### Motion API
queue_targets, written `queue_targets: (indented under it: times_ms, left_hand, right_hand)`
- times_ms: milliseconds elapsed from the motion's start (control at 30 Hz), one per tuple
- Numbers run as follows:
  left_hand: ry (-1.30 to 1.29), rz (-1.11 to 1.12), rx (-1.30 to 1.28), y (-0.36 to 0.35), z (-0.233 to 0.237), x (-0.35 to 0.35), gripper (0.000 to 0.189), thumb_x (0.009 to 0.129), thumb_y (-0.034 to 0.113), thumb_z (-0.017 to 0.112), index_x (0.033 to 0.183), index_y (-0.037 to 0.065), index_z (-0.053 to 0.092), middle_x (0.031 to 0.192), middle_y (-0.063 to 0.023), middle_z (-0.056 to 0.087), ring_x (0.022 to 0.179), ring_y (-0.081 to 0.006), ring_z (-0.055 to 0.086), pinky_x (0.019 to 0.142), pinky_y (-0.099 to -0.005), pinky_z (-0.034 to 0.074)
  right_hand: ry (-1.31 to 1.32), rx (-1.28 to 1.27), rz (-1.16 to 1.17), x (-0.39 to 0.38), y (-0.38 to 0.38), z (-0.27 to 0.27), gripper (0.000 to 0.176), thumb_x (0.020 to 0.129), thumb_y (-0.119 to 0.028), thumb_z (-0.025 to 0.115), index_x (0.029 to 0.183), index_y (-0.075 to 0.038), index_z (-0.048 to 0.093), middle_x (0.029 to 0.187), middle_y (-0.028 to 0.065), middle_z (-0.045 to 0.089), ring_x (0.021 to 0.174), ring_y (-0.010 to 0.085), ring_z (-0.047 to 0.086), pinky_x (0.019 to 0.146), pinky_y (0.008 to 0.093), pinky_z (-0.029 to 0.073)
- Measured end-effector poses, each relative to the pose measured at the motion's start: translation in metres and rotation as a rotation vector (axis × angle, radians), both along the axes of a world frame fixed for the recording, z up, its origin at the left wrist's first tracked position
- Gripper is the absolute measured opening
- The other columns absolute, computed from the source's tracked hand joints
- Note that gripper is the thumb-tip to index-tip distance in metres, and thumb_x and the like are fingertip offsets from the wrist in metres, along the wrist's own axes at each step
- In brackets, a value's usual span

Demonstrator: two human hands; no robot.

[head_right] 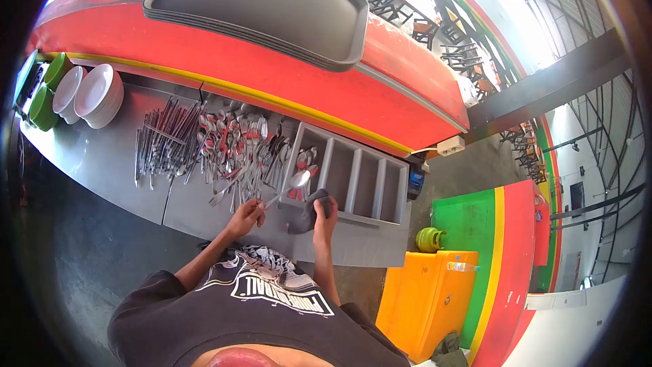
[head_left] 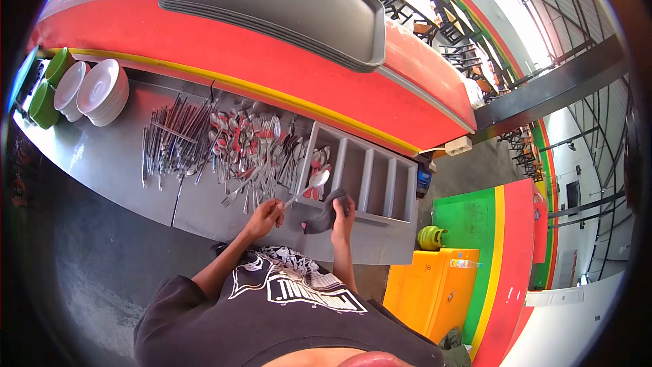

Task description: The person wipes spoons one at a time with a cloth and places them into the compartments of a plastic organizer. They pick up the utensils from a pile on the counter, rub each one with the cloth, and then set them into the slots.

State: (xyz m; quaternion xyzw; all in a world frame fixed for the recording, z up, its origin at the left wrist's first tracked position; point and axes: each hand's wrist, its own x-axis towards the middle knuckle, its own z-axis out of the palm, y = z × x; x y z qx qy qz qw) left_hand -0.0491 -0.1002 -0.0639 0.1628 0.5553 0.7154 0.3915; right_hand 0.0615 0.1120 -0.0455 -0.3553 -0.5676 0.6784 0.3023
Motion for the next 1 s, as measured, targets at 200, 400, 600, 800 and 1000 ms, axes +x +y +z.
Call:
queue_targets:
  times_ms: [200, 400, 600, 800, 1000]
  left_hand:
    - [-0.171, -0.18, 0.044, -0.002, -0.012, 0.003, 0.035, 0.105, 0.032, 0.041, 0.09, 0.003, 0.053, 0.063, 0.0011, 0.047, 0.056, -0.0092, 0.045, 0.054, -0.0258, 0.039]
    - [-0.123, -0.385, -0.046, -0.011, 0.001, 0.009, 0.039, 0.105, 0.035, 0.042, 0.081, 0.005, 0.053, 0.063, 0.0033, 0.043, 0.057, -0.0087, 0.042, 0.054, -0.0266, 0.037]
    - [0.098, -0.435, -0.124, -0.008, 0.022, 0.011, 0.043, 0.104, 0.038, 0.043, 0.084, 0.003, 0.056, 0.068, 0.0014, 0.049, 0.065, -0.0114, 0.047, 0.061, -0.0287, 0.041]
    - [0.286, -0.431, -0.102, -0.007, 0.019, 0.012, 0.032, 0.102, 0.029, 0.047, 0.095, -0.001, 0.059, 0.067, -0.0038, 0.054, 0.065, -0.0132, 0.05, 0.062, -0.0321, 0.043]
    - [0.553, -0.363, -0.152, -0.011, 0.013, 0.014, 0.026, 0.099, 0.022, 0.048, 0.09, 0.0, 0.057, 0.066, -0.0131, 0.056, 0.061, -0.026, 0.055, 0.061, -0.0388, 0.044]
  right_hand:
    - [0.039, -0.237, 0.466, -0.005, -0.045, 0.01, 0.048, 0.087, -0.014, 0.07, 0.132, -0.008, 0.055, 0.109, 0.0017, 0.061, 0.099, 0.011, 0.057, 0.088, 0.0258, 0.045]
    - [0.011, -0.284, 0.533, -0.002, -0.059, 0.005, 0.04, 0.086, -0.01, 0.071, 0.123, -0.007, 0.06, 0.103, 0.0006, 0.064, 0.093, 0.0104, 0.059, 0.086, 0.0256, 0.046]
    - [-0.044, -0.119, 0.441, 0.002, -0.054, -0.004, 0.031, 0.083, -0.009, 0.074, 0.112, -0.006, 0.062, 0.098, 0.0013, 0.065, 0.088, 0.0097, 0.061, 0.081, 0.0248, 0.048]
    - [-0.085, -0.138, 0.367, -0.003, -0.054, -0.006, 0.031, 0.083, -0.011, 0.076, 0.11, -0.004, 0.062, 0.096, 0.0007, 0.064, 0.086, 0.0082, 0.06, 0.078, 0.0239, 0.048]
    - [-0.068, -0.106, 0.164, -0.01, -0.051, -0.012, 0.032, 0.081, -0.014, 0.078, 0.107, -0.004, 0.063, 0.094, 0.0003, 0.064, 0.083, 0.0082, 0.059, 0.075, 0.024, 0.048]
